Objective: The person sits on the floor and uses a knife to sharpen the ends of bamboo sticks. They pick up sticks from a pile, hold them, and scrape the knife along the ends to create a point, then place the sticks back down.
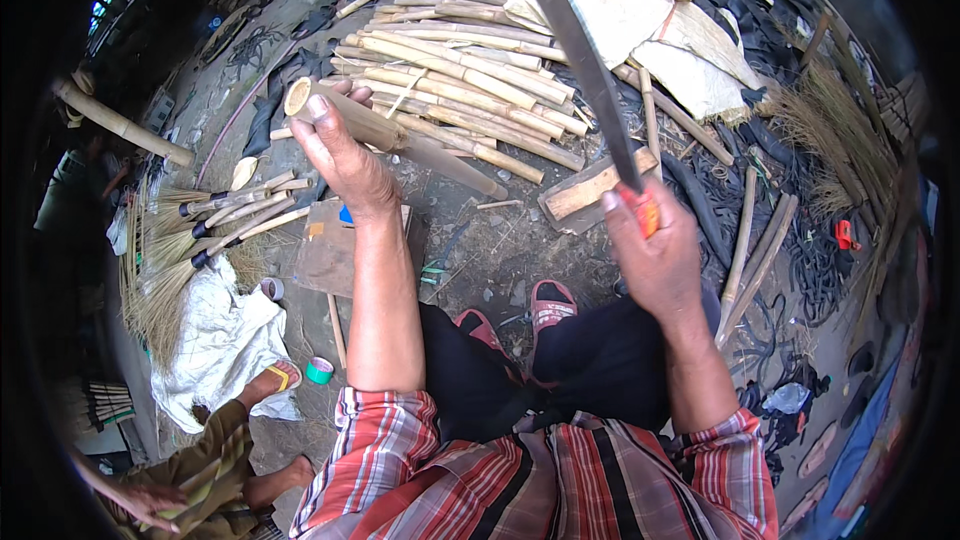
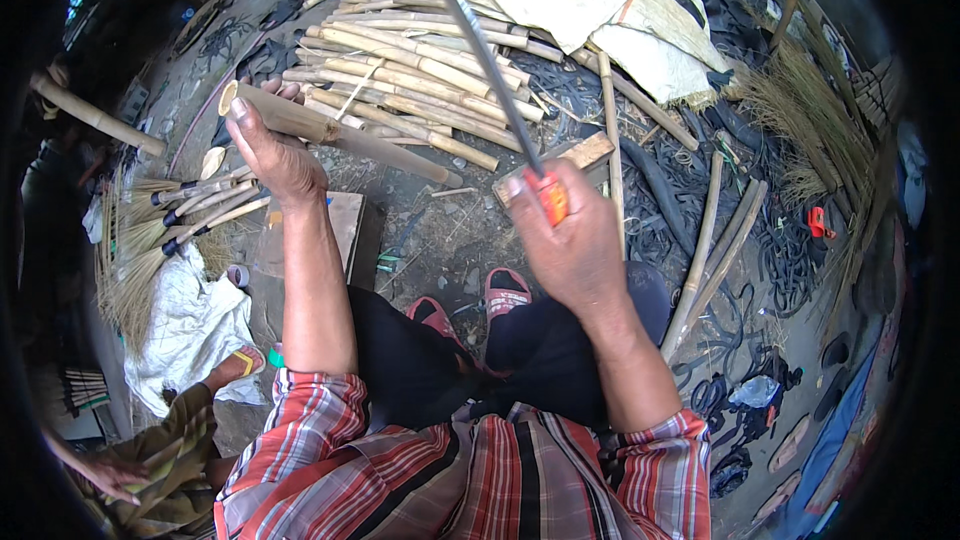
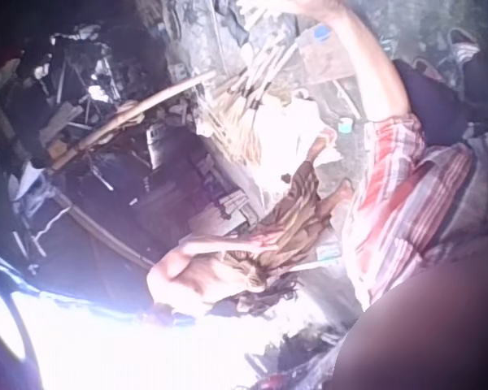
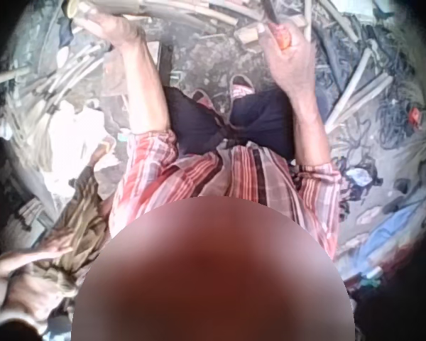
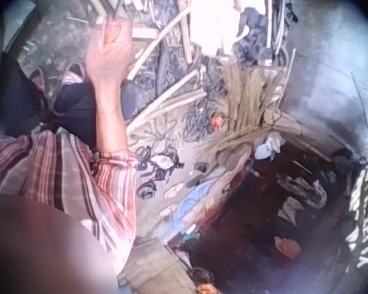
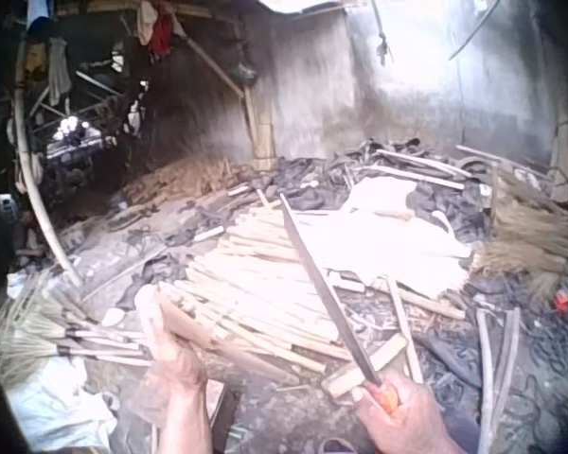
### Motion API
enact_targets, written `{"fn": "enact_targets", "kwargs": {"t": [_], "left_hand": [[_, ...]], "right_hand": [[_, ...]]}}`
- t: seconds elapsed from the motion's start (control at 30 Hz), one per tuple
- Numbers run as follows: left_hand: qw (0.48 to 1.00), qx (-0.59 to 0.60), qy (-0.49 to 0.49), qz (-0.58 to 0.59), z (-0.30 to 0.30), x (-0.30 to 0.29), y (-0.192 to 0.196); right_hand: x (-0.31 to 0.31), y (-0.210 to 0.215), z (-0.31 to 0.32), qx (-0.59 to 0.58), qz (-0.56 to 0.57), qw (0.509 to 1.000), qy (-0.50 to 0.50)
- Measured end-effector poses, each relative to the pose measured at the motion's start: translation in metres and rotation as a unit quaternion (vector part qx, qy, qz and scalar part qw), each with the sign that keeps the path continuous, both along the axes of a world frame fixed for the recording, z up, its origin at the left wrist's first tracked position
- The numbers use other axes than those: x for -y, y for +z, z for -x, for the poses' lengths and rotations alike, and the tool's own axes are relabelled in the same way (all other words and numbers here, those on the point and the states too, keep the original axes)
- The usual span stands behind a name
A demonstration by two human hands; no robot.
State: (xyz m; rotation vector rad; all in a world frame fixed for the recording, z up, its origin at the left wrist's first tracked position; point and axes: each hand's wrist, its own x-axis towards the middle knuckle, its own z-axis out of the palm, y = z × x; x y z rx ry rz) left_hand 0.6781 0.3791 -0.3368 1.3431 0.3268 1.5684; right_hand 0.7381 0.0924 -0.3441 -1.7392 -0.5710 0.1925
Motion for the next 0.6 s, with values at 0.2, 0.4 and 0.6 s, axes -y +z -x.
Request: {"fn": "enact_targets", "kwargs": {"t": [0.2, 0.4, 0.6], "left_hand": [[0.996, 0.047, 0.005, 0.076, 0.046, -0.014, 0.011], [0.986, 0.127, 0.035, 0.105, 0.094, -0.01, -0.015], [0.984, 0.13, 0.024, 0.12, 0.124, -0.018, -0.022]], "right_hand": [[-0.066, -0.032, 0.064, 0.008, 0.08, 0.99, 0.113], [-0.132, -0.068, 0.119, 0.084, -0.045, 0.976, 0.195], [-0.161, -0.092, 0.137, -0.004, 0.1, 0.981, 0.165]]}}
